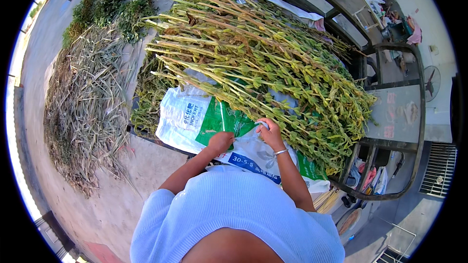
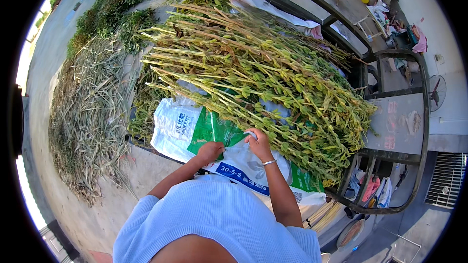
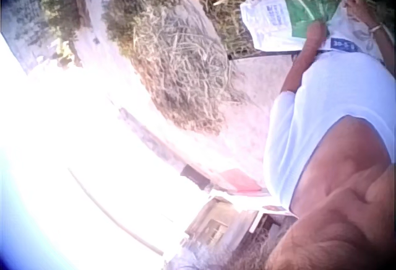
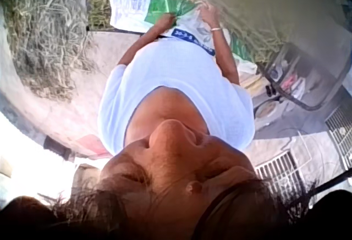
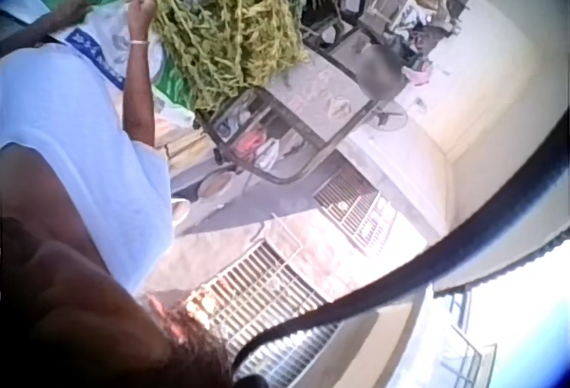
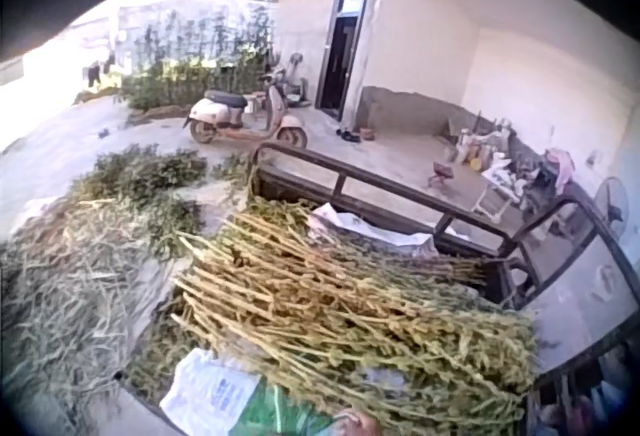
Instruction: The person gathers long green plant stalks from a pile on a cart, aligns them into a bundle, and ties them with a white plastic strip. The person then lifts a large white sack and places it over the bundled plants.
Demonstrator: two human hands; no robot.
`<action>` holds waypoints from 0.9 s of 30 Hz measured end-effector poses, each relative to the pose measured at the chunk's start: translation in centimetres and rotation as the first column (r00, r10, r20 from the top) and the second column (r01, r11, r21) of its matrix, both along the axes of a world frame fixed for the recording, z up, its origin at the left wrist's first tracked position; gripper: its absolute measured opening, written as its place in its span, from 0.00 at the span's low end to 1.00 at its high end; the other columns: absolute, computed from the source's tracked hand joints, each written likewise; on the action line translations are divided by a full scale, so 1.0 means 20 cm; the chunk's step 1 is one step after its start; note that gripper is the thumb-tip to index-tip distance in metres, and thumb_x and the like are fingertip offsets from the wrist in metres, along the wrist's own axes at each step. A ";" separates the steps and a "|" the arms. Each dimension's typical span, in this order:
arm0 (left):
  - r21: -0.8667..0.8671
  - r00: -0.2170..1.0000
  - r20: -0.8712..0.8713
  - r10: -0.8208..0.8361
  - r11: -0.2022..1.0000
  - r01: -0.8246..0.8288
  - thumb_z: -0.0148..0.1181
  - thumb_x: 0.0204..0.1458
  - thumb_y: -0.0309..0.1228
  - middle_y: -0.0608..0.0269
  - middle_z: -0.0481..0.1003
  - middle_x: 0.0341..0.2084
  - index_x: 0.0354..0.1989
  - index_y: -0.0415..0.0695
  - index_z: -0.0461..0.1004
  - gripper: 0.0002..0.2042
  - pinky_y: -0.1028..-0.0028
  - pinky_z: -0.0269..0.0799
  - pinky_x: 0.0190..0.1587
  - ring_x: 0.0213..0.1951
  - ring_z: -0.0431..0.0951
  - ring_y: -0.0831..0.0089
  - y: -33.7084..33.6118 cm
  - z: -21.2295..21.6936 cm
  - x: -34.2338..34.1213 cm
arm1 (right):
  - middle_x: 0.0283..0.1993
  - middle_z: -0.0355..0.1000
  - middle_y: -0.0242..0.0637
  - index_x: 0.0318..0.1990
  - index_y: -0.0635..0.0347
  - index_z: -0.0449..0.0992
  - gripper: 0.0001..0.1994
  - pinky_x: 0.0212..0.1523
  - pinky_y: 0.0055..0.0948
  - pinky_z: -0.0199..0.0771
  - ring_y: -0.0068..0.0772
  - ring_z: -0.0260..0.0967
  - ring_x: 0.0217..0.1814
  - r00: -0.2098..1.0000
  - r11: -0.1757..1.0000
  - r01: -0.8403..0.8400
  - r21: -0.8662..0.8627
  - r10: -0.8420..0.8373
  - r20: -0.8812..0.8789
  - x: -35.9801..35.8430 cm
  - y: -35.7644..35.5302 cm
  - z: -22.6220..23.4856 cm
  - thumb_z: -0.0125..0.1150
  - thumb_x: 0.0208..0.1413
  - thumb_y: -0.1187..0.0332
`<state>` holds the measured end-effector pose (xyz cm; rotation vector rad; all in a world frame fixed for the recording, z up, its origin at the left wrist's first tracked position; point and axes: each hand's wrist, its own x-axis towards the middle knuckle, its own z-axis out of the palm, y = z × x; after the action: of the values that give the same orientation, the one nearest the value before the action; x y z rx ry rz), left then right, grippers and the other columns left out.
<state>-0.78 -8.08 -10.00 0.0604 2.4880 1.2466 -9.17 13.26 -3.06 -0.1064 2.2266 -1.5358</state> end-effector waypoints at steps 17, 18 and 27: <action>-0.234 0.970 -0.218 -0.103 0.971 0.051 0.60 0.46 0.38 0.55 0.73 0.24 0.21 0.44 0.74 0.11 0.57 0.73 0.29 0.29 0.76 0.54 0.03 0.02 0.17 | 0.49 0.72 0.41 0.44 0.58 0.74 0.11 0.39 0.41 0.73 0.45 0.72 0.42 0.767 0.728 -0.094 0.679 0.488 -0.417 0.02 -0.24 -0.26 0.54 0.53 0.68; -0.247 0.960 -0.256 -0.112 0.968 0.047 0.60 0.45 0.38 0.56 0.72 0.25 0.20 0.44 0.74 0.11 0.58 0.73 0.29 0.29 0.76 0.55 0.03 0.02 0.16 | 0.52 0.71 0.39 0.45 0.58 0.73 0.12 0.40 0.40 0.73 0.45 0.72 0.43 0.757 0.706 -0.093 0.702 0.508 -0.411 0.00 -0.22 -0.25 0.55 0.53 0.68; 0.165 0.990 0.079 -0.114 0.981 0.100 0.57 0.50 0.38 0.52 0.75 0.22 0.20 0.42 0.75 0.13 0.60 0.72 0.27 0.27 0.77 0.59 0.01 0.10 0.08 | 0.59 0.66 0.35 0.52 0.57 0.71 0.19 0.52 0.41 0.65 0.40 0.67 0.55 0.603 0.672 0.021 0.740 0.582 -0.545 -0.26 -0.18 -0.04 0.60 0.51 0.66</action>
<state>0.79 -7.91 -8.07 0.1733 2.2738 1.3714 -14.46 9.71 -3.95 -1.0280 3.0439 -0.3406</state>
